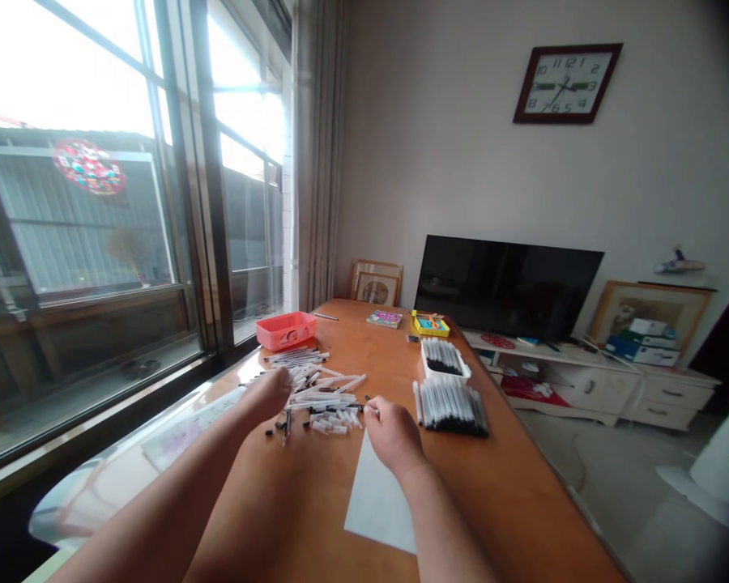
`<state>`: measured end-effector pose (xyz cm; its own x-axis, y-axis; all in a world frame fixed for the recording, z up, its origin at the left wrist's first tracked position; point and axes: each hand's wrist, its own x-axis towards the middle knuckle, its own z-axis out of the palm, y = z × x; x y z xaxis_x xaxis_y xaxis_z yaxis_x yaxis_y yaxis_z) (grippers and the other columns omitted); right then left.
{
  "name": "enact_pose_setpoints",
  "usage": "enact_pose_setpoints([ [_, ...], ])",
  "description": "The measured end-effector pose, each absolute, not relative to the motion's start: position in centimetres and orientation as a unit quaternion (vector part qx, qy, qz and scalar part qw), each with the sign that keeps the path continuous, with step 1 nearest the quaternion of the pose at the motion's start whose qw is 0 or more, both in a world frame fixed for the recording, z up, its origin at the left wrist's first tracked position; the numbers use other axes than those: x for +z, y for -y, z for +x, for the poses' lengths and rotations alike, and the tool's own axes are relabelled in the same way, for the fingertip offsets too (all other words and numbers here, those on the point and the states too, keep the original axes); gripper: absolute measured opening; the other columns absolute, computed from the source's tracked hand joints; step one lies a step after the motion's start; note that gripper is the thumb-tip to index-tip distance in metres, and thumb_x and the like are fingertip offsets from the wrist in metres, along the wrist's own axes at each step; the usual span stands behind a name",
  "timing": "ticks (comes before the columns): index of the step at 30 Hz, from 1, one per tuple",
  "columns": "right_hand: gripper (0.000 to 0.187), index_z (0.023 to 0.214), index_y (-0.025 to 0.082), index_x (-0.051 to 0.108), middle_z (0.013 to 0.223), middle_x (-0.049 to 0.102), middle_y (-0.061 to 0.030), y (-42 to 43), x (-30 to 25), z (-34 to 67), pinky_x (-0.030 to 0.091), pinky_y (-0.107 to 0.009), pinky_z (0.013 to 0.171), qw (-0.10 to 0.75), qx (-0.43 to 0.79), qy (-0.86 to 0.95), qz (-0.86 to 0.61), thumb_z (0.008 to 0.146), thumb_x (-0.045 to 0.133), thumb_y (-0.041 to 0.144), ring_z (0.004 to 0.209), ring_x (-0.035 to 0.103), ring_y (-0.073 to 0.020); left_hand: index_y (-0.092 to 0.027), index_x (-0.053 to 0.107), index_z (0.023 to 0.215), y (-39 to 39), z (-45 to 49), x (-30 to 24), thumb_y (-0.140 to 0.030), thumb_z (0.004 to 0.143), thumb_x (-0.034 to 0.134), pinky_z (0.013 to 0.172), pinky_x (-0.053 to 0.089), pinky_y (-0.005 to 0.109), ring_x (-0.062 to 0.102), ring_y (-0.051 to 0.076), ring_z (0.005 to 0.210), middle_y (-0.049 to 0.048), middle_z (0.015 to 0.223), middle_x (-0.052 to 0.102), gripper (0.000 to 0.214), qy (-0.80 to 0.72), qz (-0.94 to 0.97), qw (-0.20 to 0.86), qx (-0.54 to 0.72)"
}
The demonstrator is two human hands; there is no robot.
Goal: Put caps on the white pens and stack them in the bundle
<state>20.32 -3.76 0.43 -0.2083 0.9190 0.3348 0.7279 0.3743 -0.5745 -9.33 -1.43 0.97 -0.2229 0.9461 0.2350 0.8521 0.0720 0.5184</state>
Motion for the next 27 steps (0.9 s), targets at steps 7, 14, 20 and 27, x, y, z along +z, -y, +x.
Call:
enact_pose_setpoints([
  [7, 0.023, 0.093, 0.025, 0.073, 0.088, 0.078, -0.0059, 3.6, 0.2, 20.3, 0.035, -0.025, 0.066, 0.315, 0.154, 0.764, -0.542, 0.096, 0.051, 0.03, 0.086, 0.07, -0.0199, -0.022, 0.062, 0.08, 6.2, -2.9, 0.3, -0.017, 0.077, 0.055, 0.071, 0.04, 0.031, 0.061, 0.022, 0.08, 0.0053, 0.085, 0.068, 0.009, -0.574, 0.79, 0.096, 0.193],
  [14, 0.023, 0.095, 0.024, 0.074, 0.09, 0.078, -0.0065, 3.7, 0.4, 20.3, 0.037, -0.025, 0.067, 0.309, 0.157, 0.764, -0.544, 0.096, 0.052, 0.03, 0.087, 0.07, -0.0202, -0.021, 0.071, 0.093, 6.6, -1.6, 0.2, -0.021, 0.077, 0.062, 0.076, 0.044, 0.032, 0.062, 0.023, 0.086, 0.0073, 0.098, 0.068, 0.018, -0.576, 0.785, 0.111, 0.201],
  [20, 0.021, 0.091, 0.024, 0.075, 0.086, 0.077, -0.0059, 3.7, 0.2, 19.9, 0.039, -0.025, 0.067, 0.336, 0.185, 0.755, -0.532, 0.093, 0.054, 0.027, 0.084, 0.069, -0.0199, -0.02, 0.073, 0.086, 6.5, -2.0, 0.2, -0.03, 0.092, 0.054, 0.078, 0.045, 0.032, 0.061, 0.022, 0.085, 0.0084, 0.092, 0.066, 0.023, -0.555, 0.793, 0.082, 0.239],
  [27, 0.029, 0.091, 0.018, 0.073, 0.072, 0.07, -0.002, 4.0, 0.0, 19.2, 0.041, -0.024, 0.058, 0.405, 0.386, 0.726, -0.4, 0.092, 0.058, 0.044, 0.064, 0.061, -0.0159, -0.026, 0.078, 0.101, 7.1, -0.7, 1.7, -0.034, 0.093, 0.057, 0.086, 0.043, 0.036, 0.06, 0.029, 0.1, 0.011, 0.098, 0.07, 0.024, -0.544, 0.794, 0.061, 0.265],
])
